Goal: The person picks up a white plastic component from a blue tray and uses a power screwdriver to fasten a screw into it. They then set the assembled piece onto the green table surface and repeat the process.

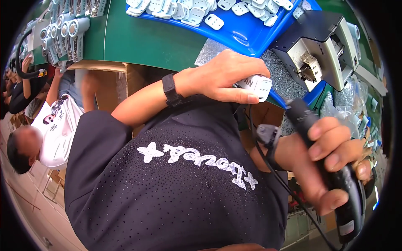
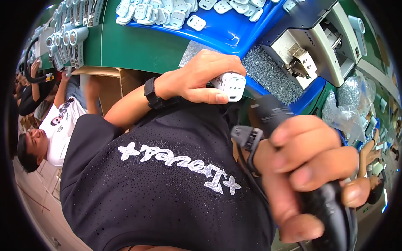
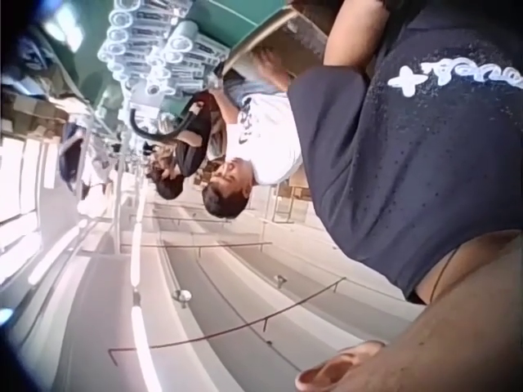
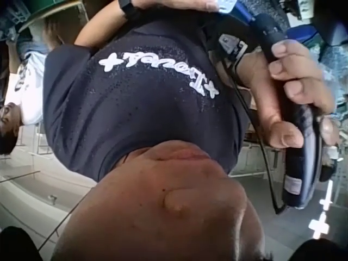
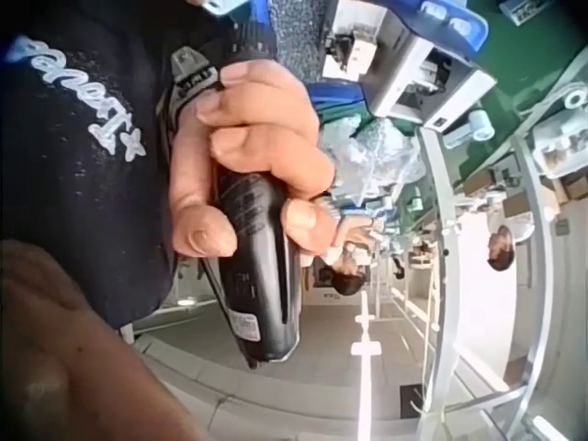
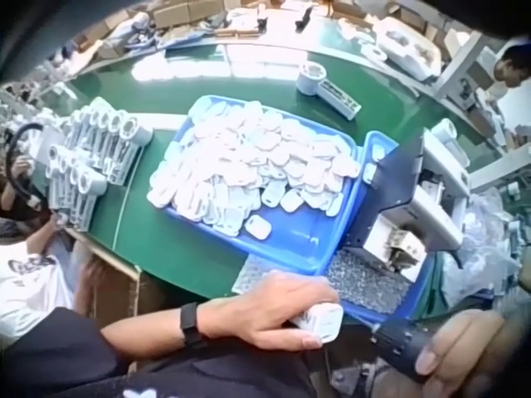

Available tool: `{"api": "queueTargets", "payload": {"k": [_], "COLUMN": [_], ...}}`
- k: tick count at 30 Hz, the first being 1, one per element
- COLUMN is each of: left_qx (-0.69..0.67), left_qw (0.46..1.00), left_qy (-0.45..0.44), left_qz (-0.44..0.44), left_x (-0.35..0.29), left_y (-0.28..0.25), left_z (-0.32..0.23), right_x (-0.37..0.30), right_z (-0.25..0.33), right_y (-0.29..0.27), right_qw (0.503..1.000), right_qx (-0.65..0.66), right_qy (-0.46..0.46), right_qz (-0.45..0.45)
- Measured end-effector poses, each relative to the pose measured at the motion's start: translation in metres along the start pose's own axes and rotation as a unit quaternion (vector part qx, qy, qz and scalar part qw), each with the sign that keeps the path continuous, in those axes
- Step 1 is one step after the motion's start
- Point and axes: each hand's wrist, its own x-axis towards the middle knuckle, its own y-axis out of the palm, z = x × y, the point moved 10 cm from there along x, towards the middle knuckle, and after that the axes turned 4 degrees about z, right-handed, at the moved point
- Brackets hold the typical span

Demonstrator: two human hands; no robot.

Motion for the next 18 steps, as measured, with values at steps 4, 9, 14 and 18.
{"api": "queueTargets", "payload": {"k": [4, 9, 14, 18], "left_qx": [0.004, -0.003, -0.003, -0.002], "left_qw": [1.0, 1.0, 1.0, 1.0], "left_qy": [0.005, -0.002, 0.005, 0.006], "left_qz": [0.001, 0.004, -0.003, 0.009], "left_x": [-0.002, -0.003, 0.003, 0.001], "left_y": [0.001, 0.004, 0.002, 0.004], "left_z": [-0.004, -0.003, 0.001, 0.0], "right_x": [0.032, 0.024, 0.019, 0.034], "right_z": [-0.033, -0.052, -0.021, -0.046], "right_y": [-0.106, -0.083, -0.072, -0.089], "right_qw": [0.991, 0.967, 0.993, 0.953], "right_qx": [-0.111, -0.221, -0.057, -0.288], "right_qy": [-0.024, 0.027, -0.044, -0.034], "right_qz": [-0.076, -0.126, -0.09, -0.092]}}
